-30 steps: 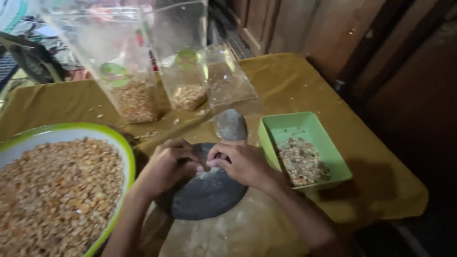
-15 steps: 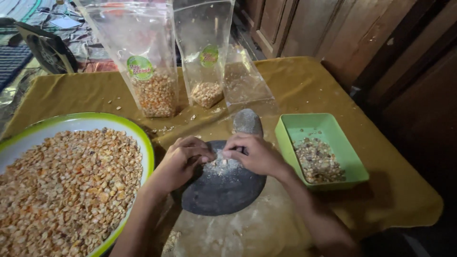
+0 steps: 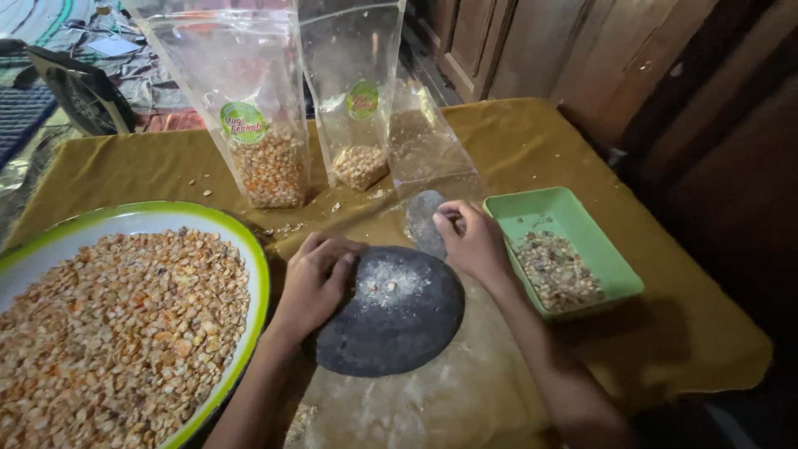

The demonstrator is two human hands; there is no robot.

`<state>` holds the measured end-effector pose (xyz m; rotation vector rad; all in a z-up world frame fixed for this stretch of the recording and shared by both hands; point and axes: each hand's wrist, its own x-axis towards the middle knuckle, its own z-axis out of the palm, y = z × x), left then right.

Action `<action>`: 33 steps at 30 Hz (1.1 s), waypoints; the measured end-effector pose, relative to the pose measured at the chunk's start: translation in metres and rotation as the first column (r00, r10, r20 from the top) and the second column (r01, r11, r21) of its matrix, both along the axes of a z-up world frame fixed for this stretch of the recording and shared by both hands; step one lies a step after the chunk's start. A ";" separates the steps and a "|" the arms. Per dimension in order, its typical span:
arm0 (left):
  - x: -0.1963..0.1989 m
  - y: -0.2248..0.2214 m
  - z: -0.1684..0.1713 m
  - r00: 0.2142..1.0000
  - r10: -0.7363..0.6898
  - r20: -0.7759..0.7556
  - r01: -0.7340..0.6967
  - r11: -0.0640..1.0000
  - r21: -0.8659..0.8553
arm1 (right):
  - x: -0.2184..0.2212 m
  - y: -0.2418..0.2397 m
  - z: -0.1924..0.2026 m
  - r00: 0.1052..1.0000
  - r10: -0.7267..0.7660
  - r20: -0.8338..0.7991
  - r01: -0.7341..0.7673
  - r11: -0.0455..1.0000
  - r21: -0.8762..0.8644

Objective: Grinding corn kernels with a stone pestle on a mortar and sorting them into a container

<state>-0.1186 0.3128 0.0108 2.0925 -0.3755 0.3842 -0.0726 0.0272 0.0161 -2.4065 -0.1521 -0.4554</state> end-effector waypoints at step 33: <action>-0.011 0.009 -0.026 0.984 0.154 -0.089 -0.172 0.953 -0.249 | -0.024 0.051 0.043 0.973 0.096 -0.211 0.102 0.640 0.762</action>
